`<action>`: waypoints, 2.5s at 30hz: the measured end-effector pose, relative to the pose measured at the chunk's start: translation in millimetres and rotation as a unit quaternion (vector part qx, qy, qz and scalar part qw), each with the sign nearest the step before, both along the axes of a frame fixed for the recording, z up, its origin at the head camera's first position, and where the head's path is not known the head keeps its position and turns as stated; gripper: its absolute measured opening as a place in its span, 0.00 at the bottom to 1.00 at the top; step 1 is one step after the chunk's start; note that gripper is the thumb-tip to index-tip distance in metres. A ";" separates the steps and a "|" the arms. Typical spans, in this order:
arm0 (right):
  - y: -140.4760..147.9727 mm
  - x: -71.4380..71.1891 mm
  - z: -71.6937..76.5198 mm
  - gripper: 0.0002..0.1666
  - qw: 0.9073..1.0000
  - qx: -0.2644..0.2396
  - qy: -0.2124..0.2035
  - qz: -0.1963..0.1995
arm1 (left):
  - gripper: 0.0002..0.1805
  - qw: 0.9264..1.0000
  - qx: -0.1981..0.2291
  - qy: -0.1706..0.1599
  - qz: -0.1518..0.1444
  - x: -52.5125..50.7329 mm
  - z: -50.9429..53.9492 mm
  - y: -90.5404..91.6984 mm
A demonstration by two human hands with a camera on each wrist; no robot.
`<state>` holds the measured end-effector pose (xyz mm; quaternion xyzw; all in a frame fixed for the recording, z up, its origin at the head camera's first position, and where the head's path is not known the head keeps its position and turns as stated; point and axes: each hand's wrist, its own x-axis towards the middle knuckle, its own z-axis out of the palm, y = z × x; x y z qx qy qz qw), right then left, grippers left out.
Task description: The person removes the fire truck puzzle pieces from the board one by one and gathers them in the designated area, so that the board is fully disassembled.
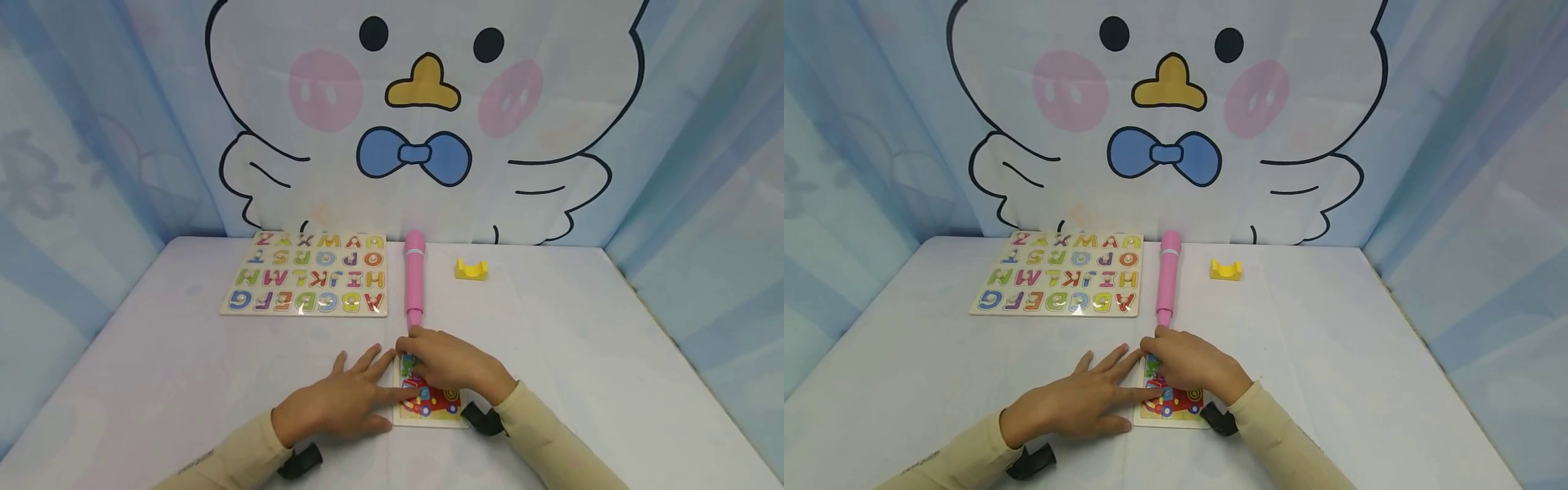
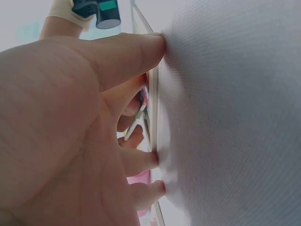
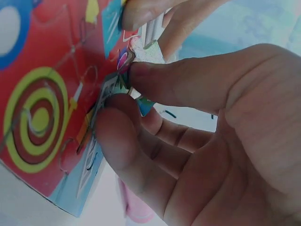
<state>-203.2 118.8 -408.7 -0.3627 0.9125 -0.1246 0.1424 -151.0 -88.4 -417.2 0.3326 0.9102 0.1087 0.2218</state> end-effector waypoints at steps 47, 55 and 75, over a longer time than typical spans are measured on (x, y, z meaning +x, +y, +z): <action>88.0 -62.3 -6.0 0.07 0.986 -0.074 -0.049 -0.145 | 0.32 1.000 -0.001 -0.015 0.026 0.7 -1.1 2.7; 82.6 -60.3 -6.1 0.08 0.985 -0.061 -0.048 -0.155 | 0.32 1.000 0.002 -0.011 0.024 1.0 -2.2 2.0; 67.7 -43.2 18.0 0.13 0.988 -0.026 -0.038 -0.146 | 0.33 1.000 0.003 -0.008 0.021 0.4 -2.3 1.4</action>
